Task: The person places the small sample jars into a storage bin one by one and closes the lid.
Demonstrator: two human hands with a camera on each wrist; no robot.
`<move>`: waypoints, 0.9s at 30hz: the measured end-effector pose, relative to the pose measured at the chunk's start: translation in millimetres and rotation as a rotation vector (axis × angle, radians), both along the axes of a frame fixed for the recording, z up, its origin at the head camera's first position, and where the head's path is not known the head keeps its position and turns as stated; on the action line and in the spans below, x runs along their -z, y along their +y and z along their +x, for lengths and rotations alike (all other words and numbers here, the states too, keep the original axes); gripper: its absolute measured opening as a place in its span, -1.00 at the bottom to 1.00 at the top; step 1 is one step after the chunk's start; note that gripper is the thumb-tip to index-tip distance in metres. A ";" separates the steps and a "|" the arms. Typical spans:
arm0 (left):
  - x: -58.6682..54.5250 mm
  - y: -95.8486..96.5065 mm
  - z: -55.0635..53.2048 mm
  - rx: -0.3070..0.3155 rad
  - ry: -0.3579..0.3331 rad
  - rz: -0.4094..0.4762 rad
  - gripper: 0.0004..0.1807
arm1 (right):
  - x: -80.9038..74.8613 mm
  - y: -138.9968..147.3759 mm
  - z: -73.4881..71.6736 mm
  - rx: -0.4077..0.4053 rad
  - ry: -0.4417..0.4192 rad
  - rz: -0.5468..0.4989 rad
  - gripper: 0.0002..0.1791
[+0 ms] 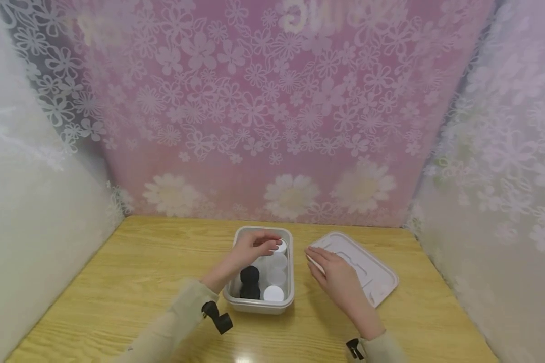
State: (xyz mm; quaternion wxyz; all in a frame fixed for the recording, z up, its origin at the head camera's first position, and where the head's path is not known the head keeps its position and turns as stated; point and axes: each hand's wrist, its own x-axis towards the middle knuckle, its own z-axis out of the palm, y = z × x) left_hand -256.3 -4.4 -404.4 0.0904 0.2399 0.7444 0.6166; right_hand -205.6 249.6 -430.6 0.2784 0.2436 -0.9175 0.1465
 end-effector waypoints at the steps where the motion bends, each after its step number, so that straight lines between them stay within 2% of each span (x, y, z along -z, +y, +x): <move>1: 0.2 5.5 3.0 0.025 -0.045 0.039 -0.64 | -2.0 6.3 -0.1 0.012 -0.004 -0.022 -0.58; 6: 4.5 37.2 19.0 0.095 -0.190 0.162 -0.63 | -9.9 42.5 -0.4 0.084 -0.081 -0.123 -0.68; 12: 8.3 81.3 45.2 0.124 -0.317 0.326 -0.63 | -9.3 94.4 -9.9 0.136 -0.297 -0.260 -0.72; 18: 18.7 117.6 61.9 0.089 -0.450 0.437 -0.68 | -3.0 142.0 -27.2 0.083 -0.518 -0.380 -0.60; 22: 34.1 134.6 67.9 0.048 -0.539 0.464 -0.71 | 4.4 168.5 -38.5 0.100 -0.566 -0.395 -0.56; 27: 57.1 149.7 68.3 -0.022 -0.623 0.462 -0.69 | 12.0 189.0 -48.6 0.135 -0.640 -0.379 -0.55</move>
